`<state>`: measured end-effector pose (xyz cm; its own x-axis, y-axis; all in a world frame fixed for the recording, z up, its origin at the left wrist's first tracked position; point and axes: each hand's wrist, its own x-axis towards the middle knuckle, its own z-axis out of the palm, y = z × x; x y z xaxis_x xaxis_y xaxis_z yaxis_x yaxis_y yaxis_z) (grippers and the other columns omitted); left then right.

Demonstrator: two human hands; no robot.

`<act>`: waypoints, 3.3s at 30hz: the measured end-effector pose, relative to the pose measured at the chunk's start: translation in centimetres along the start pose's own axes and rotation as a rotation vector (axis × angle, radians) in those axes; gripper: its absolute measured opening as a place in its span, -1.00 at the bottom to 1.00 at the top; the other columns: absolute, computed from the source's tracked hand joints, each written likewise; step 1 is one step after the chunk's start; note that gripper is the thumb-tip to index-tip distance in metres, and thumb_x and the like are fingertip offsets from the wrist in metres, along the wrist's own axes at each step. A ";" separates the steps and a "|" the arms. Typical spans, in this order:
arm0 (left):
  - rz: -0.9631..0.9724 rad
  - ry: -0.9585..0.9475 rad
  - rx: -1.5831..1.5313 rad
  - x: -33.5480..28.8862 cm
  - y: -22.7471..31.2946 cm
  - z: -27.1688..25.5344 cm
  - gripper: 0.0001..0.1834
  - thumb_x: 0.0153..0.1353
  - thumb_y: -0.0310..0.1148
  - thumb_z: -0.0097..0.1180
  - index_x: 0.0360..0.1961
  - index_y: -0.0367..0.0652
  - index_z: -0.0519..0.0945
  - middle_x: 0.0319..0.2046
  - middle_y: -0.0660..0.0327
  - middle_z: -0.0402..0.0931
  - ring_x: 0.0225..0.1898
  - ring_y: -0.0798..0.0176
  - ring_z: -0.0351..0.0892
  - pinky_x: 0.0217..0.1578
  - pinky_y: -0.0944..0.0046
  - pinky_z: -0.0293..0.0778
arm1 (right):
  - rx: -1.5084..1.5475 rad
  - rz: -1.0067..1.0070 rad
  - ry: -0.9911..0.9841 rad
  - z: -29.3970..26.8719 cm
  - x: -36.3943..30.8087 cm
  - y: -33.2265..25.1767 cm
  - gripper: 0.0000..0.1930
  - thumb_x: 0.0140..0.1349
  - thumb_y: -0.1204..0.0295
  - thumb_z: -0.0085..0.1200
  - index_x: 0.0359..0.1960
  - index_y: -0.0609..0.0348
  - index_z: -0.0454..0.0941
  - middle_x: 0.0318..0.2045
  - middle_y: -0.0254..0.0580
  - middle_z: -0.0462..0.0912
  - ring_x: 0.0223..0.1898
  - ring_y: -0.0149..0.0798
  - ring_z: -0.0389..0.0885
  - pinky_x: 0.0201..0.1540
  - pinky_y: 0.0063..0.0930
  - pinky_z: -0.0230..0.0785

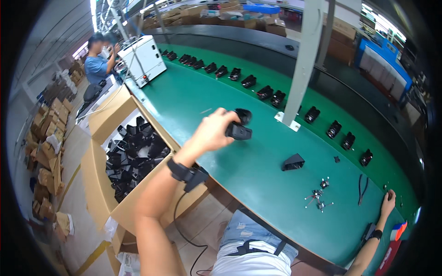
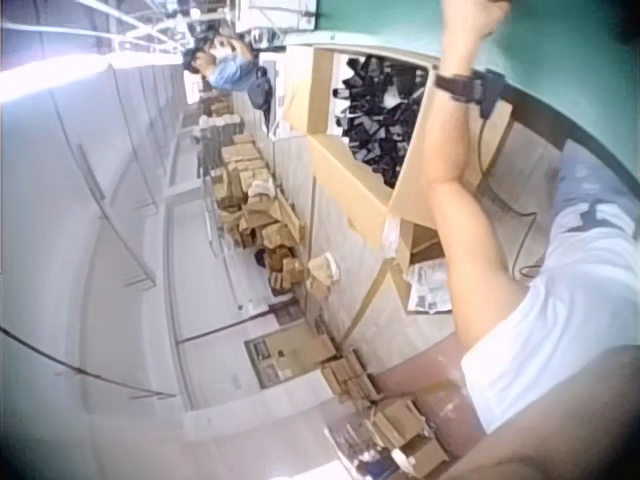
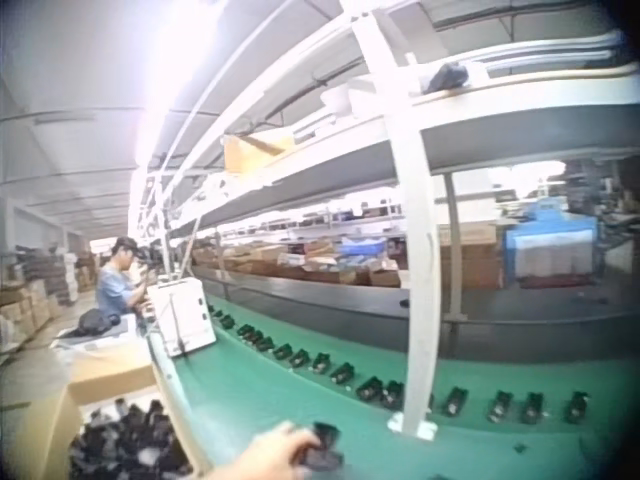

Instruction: The person assembles small black electronic devices on a green workbench. They pick up a device housing, insert a small circuit board with wires, and place the completed unit on the table. The person repeats this process for multiple units, retrieving housings from a cardboard box and components from the table.

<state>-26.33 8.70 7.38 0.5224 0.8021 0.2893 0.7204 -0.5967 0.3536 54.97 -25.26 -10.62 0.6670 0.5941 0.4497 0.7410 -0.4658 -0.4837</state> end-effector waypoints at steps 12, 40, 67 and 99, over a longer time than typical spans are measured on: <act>0.112 -0.218 0.074 0.8 7.0 5.4 -0.16 0.04 -0.32 0.40 0.39 0.26 0.34 0.17 0.03 0.33 0.08 -0.16 0.46 0.07 -0.05 0.53 | -0.013 0.020 0.054 -0.8 -1.9 -4.2 -0.72 0.30 0.47 0.09 0.03 0.25 0.57 -0.10 -0.02 0.71 -0.02 -0.14 0.69 0.11 -0.33 0.48; 0.082 -0.640 -1.676 5.2 23.5 16.8 -0.25 -0.16 -0.48 0.40 0.14 -0.17 0.37 0.03 0.07 0.41 0.04 0.03 0.55 0.07 0.10 0.54 | 0.006 0.353 -0.260 -0.6 1.3 -16.1 -0.74 0.06 0.28 0.38 -0.21 0.07 0.78 -0.29 -0.09 0.78 -0.25 -0.16 0.76 -0.06 -0.29 0.58; 0.653 0.193 -1.204 3.8 23.7 16.8 0.08 -0.39 -0.13 0.72 0.18 -0.18 0.33 0.07 -0.08 0.50 0.10 -0.01 0.56 0.03 0.09 0.60 | 0.702 -0.788 -0.209 -4.1 -11.3 -45.4 -0.79 -0.08 0.65 0.37 -0.36 0.19 0.69 -0.38 -0.29 0.74 -0.35 -0.21 0.65 -0.26 -0.41 0.56; 0.562 0.362 -0.655 3.7 23.6 15.8 -0.09 -0.24 -0.07 0.62 0.13 -0.31 0.49 -0.11 -0.04 0.62 -0.22 0.01 0.71 -0.31 0.19 0.68 | 0.617 -0.683 -0.514 -2.8 -12.4 -44.4 -0.55 -0.04 0.48 0.39 -0.04 0.18 0.62 -0.29 -0.21 0.77 0.05 -0.14 0.62 0.10 -0.23 0.43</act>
<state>-0.19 -2.03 2.69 0.4626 0.4016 0.7904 -0.0529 -0.8774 0.4769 14.04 -13.77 7.43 -0.0975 0.8783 0.4680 0.6824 0.4013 -0.6110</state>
